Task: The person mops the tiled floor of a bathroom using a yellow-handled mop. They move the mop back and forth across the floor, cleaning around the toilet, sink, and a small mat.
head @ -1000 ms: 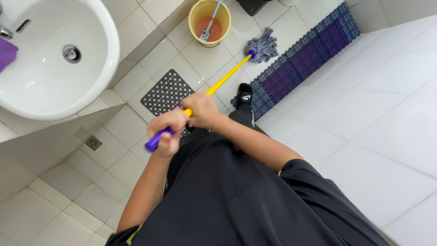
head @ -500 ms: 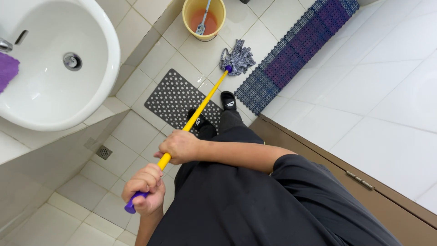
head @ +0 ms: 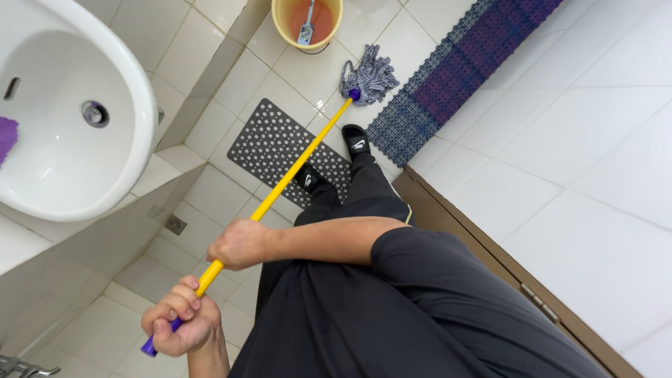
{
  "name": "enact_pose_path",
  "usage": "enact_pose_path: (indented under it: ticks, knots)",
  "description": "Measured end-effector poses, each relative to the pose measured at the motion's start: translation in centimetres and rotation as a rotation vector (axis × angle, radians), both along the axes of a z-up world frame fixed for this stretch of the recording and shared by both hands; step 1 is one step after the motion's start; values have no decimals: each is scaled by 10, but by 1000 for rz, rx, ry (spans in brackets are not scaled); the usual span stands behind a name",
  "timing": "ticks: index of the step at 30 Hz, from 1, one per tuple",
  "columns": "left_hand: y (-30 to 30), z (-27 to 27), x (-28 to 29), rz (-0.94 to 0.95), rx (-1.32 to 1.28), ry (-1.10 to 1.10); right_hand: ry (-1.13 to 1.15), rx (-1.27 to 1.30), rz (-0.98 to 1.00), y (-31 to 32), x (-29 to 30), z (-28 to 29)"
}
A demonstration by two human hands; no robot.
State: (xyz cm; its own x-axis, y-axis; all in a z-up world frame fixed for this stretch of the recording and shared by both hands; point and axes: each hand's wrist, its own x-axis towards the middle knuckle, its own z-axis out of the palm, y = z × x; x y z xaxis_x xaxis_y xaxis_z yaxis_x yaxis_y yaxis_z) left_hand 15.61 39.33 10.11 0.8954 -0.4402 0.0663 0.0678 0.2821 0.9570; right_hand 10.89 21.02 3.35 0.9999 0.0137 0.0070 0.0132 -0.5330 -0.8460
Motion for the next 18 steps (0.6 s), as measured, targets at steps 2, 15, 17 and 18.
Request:
enact_pose_path:
  ticks: [2,15,17,18]
  knots:
    - [20,-14,-2,57,7,37,-7,9,69,7,4,-12]
    - [-86,-114,-54,86,-6,329,77,-124,39,-88,-56,-130]
    - [-130,-145,-71,-19,-12,349,11,-159,-64,-145,-87,-147]
    - [-156,-159,-83,-202,47,261,-42,-184,-136,-178,-107,-153]
